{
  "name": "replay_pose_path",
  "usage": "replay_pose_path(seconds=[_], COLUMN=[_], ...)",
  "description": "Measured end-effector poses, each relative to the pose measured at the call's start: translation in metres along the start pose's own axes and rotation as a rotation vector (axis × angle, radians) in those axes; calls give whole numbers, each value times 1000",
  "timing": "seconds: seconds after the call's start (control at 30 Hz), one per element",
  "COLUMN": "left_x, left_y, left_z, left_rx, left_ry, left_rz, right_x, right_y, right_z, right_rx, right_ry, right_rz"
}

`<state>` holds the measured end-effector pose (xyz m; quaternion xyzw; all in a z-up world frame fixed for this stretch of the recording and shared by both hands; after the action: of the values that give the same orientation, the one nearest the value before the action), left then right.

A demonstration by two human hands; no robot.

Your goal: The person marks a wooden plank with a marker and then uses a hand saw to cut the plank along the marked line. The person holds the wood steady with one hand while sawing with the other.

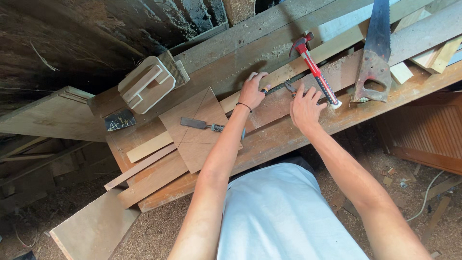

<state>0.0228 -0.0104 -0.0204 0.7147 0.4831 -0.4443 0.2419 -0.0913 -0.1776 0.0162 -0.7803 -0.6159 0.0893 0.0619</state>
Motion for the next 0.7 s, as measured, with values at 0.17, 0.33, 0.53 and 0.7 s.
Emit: replay_pose_path(seconds=[0.17,0.33,0.53,0.7], left_x=[5,7,6,4], left_y=[2,-1,-1,-1], left_z=[3,1,-1,-1], left_rx=[17,39,55,75], left_ry=[12,-1,-1,11], left_rz=[16,22,28,22], right_x=[2,-2,-5,4], right_y=[-2,3,-1,-6], right_z=[2,8,14,13], right_rx=[-57,34,79,-20], right_ry=[-19,272,402,305], right_rz=[15,45,71,29])
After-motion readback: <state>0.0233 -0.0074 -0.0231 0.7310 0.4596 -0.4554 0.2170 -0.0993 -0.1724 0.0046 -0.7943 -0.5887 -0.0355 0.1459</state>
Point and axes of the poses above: each hand's wrist, its own y-axis towards the middle knuckle, its own z-axis out of the palm, x = y × z, the point moved 6 cm from there along y, towards the middle knuckle, and after that the axes turned 6 degrees about -y, right-handed, at the moved point
